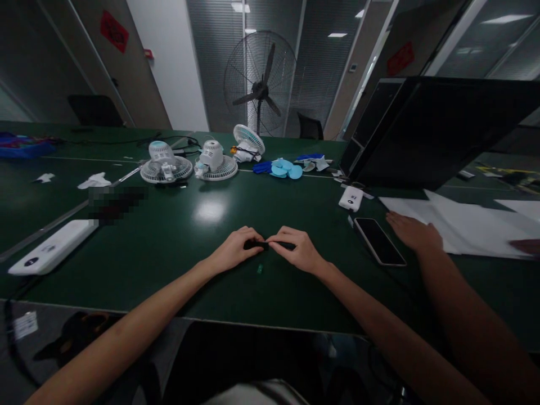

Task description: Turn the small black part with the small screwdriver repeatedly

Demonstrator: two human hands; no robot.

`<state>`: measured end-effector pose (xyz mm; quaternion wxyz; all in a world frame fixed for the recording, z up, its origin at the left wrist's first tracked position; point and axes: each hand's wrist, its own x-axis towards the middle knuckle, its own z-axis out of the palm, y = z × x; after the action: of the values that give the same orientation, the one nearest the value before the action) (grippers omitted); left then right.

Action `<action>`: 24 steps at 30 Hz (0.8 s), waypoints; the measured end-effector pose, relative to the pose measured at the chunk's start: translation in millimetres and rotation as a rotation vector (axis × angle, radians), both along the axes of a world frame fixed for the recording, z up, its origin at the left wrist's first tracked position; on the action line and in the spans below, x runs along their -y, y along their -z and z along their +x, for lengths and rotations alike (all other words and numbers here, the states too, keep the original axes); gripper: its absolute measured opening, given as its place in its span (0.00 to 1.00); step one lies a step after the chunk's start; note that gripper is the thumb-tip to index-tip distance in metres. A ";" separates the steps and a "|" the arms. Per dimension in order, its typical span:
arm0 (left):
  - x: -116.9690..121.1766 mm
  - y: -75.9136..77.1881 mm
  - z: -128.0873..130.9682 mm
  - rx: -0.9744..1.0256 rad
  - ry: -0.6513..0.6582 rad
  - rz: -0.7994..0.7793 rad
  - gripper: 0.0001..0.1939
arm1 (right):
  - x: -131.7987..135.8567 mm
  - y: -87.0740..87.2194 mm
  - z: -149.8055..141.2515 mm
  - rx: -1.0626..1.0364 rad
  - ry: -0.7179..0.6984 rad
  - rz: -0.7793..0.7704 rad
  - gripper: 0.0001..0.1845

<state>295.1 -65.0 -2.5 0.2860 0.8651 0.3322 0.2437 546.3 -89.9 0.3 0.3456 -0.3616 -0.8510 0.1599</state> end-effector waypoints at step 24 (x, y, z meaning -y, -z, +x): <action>7.2 -0.5 -121.1 -0.318 -0.260 0.187 0.18 | -3.0 -1.0 18.5 -0.095 0.082 -0.051 0.10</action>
<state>174.0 -72.2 -2.0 0.1145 0.8652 0.4580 0.1687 564.8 -86.9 1.3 0.3827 -0.3965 -0.8139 0.1842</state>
